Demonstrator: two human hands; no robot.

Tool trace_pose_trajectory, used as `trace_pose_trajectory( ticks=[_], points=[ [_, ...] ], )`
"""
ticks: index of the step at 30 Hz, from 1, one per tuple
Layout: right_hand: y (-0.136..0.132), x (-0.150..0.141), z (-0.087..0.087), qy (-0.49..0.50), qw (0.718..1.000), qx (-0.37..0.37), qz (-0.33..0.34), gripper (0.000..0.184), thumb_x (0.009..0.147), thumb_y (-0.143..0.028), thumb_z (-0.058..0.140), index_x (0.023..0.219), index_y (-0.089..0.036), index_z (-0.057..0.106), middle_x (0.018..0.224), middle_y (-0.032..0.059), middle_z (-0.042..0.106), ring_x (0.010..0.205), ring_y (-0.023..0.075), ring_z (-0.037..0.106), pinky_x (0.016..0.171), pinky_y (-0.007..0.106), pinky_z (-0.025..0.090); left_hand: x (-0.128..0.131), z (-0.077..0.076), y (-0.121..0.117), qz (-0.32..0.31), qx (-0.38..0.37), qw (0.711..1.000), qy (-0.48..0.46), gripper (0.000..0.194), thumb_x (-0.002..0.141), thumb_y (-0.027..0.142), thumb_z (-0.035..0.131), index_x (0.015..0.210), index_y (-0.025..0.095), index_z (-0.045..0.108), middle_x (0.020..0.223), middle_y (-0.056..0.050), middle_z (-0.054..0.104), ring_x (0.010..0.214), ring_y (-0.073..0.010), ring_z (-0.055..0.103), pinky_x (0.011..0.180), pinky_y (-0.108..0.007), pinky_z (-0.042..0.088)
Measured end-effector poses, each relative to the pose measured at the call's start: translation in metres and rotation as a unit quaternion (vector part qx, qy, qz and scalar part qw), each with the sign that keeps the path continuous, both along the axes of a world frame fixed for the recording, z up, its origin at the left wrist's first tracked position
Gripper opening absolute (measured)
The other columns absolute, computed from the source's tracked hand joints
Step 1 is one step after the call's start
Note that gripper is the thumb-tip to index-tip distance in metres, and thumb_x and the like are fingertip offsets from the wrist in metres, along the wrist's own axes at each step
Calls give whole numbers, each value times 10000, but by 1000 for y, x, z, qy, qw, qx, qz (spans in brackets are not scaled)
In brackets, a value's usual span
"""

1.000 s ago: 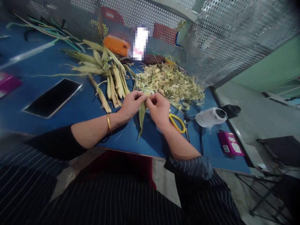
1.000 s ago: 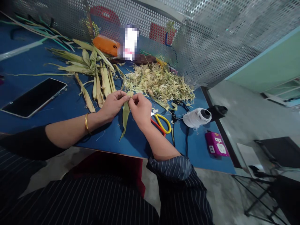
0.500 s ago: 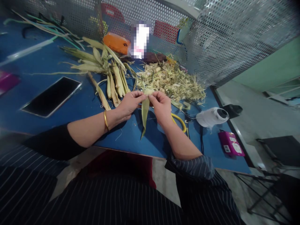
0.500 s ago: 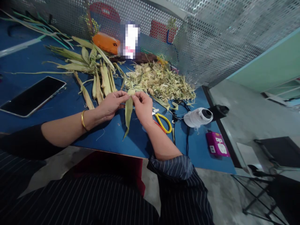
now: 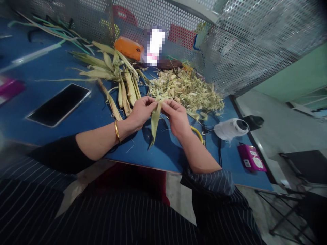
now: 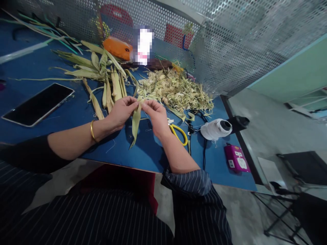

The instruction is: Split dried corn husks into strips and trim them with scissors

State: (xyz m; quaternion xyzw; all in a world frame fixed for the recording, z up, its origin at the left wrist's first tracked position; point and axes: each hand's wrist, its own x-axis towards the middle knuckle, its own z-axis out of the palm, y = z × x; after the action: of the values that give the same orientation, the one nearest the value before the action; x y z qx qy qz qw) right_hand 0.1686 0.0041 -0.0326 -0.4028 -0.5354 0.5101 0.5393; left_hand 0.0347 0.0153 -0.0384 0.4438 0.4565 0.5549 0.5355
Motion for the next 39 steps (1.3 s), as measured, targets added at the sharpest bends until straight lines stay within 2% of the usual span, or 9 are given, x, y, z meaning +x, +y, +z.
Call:
trace_pose_trajectory(
  ticks=[6, 11, 14, 18, 21, 29, 32, 35, 39],
  points=[
    [-2, -2, 1, -52, 997, 26, -43, 156, 777, -313, 693, 718, -197, 607, 687, -34, 560, 643, 92, 481, 695, 271, 422, 1, 1, -3, -37, -32, 997, -59, 107, 799, 176, 653, 711, 147, 599, 652, 18, 579, 560, -72, 485, 542, -205, 392],
    [-3, -4, -3, -132, 990, 32, -22, 232, 766, -388, 709, 722, -200, 581, 676, -34, 548, 652, 101, 472, 664, 267, 418, 1, -2, -1, 5, 10, 1000, -18, 149, 750, 169, 694, 658, 158, 577, 625, 33, 543, 551, -67, 437, 508, -199, 352],
    [-3, -5, -6, -160, 985, 55, -27, 249, 775, -362, 697, 669, -196, 545, 650, -40, 517, 633, 97, 450, 656, 268, 407, 1, -5, -1, -16, -1, 1000, -16, 145, 776, 202, 665, 664, 162, 581, 612, 30, 534, 523, -73, 432, 494, -217, 359],
    [-6, -8, -4, -131, 990, 48, -20, 281, 800, -407, 670, 678, -200, 526, 640, -44, 492, 623, 96, 440, 641, 265, 398, 1, -7, -1, 14, 10, 1000, 4, 147, 752, 181, 665, 642, 161, 570, 603, 37, 515, 535, -71, 421, 504, -213, 341],
    [-7, -11, -4, -128, 991, 47, -5, 281, 732, -395, 745, 720, -204, 539, 666, -48, 523, 628, 93, 449, 634, 260, 394, 0, -8, 0, 45, 36, 998, 9, 145, 737, 170, 680, 645, 157, 569, 625, 34, 525, 582, -73, 440, 541, -204, 353],
    [-8, -12, -4, -90, 996, 4, 24, 202, 764, -379, 687, 753, -202, 590, 711, -28, 583, 677, 106, 512, 707, 282, 444, 0, -13, 5, 48, 26, 998, 30, 134, 750, 198, 673, 659, 166, 579, 655, 17, 561, 604, -91, 473, 566, -222, 381],
    [-11, -15, -3, -68, 996, -4, 51, 226, 712, -357, 741, 807, -211, 597, 762, -24, 598, 713, 113, 536, 734, 289, 458, -2, -13, 6, 56, 49, 996, 57, 160, 751, 234, 693, 659, 178, 576, 644, 17, 554, 614, -105, 476, 565, -234, 372],
    [-11, -17, -6, -75, 996, 1, 39, 291, 657, -330, 787, 823, -224, 573, 752, -35, 580, 702, 114, 524, 721, 288, 460, -2, -12, 6, 56, 59, 994, 73, 175, 752, 246, 703, 653, 187, 572, 635, 19, 550, 615, -111, 470, 570, -240, 370],
    [-10, -16, -8, -73, 997, 6, 37, 274, 693, -350, 762, 851, -228, 573, 775, -28, 588, 713, 114, 518, 727, 284, 467, -1, -13, 5, 56, 57, 995, 63, 166, 745, 245, 706, 658, 183, 580, 641, 18, 555, 609, -106, 462, 566, -235, 369]
  ],
)
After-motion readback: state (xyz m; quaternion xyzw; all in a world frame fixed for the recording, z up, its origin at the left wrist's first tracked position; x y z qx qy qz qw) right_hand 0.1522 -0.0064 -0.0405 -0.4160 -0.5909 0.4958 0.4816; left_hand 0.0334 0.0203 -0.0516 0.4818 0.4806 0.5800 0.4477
